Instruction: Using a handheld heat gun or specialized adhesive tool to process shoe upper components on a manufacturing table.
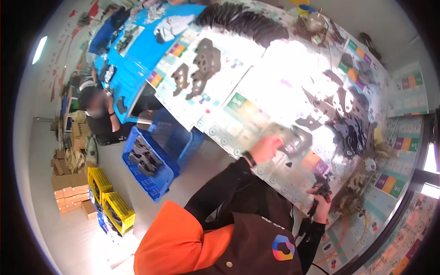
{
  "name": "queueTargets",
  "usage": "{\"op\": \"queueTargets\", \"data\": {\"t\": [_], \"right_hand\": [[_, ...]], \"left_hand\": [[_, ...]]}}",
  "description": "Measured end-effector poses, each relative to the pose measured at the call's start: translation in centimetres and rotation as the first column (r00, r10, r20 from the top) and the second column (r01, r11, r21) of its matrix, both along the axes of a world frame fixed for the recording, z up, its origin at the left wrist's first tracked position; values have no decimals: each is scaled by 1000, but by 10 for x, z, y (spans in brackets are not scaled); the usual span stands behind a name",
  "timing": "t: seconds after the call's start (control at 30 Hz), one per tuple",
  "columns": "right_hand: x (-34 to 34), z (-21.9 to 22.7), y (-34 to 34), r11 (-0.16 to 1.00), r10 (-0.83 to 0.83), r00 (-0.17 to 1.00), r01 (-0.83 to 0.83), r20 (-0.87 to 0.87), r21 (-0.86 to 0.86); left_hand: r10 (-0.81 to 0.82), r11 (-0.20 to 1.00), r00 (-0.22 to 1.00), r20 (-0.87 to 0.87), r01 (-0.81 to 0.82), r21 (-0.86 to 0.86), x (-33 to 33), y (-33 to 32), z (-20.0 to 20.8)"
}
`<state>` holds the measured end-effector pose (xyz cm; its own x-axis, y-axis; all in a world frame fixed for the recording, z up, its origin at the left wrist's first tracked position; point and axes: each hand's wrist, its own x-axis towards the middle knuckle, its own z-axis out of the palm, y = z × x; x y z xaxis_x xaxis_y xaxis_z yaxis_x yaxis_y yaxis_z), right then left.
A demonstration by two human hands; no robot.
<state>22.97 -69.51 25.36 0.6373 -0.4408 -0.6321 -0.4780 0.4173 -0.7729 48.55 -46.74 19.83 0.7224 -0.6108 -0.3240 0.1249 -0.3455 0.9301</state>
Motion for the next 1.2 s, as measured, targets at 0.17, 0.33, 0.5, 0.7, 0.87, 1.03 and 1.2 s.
{"op": "queueTargets", "data": {"t": [0.17,0.33,0.5,0.7,0.87,1.03,1.2], "right_hand": [[14,7,-5,996,-48,995,55,84,-77],[5,10,-5,995,-39,999,42,33,-86],[13,-25,3,999,-46,998,47,50,-25],[4,-6,3,995,-83,996,82,-13,-53],[-21,1,-1,991,-118,992,115,-43,-72],[-42,-8,-4,982,-182,981,178,-72,-66],[-37,-10,-1,973,-229,971,226,-72,-53]], "left_hand": [[378,909,895,237,-408,90,150,146,18],[-90,467,832,547,-450,761,209,231,-34],[-69,831,921,383,-159,533,113,88,-79],[-262,888,713,651,-87,452,59,-126,-99],[-417,729,703,576,-119,674,98,-157,-117],[-511,768,745,428,173,617,105,-152,-129],[-257,959,882,-395,284,10,61,-120,-88]]}}
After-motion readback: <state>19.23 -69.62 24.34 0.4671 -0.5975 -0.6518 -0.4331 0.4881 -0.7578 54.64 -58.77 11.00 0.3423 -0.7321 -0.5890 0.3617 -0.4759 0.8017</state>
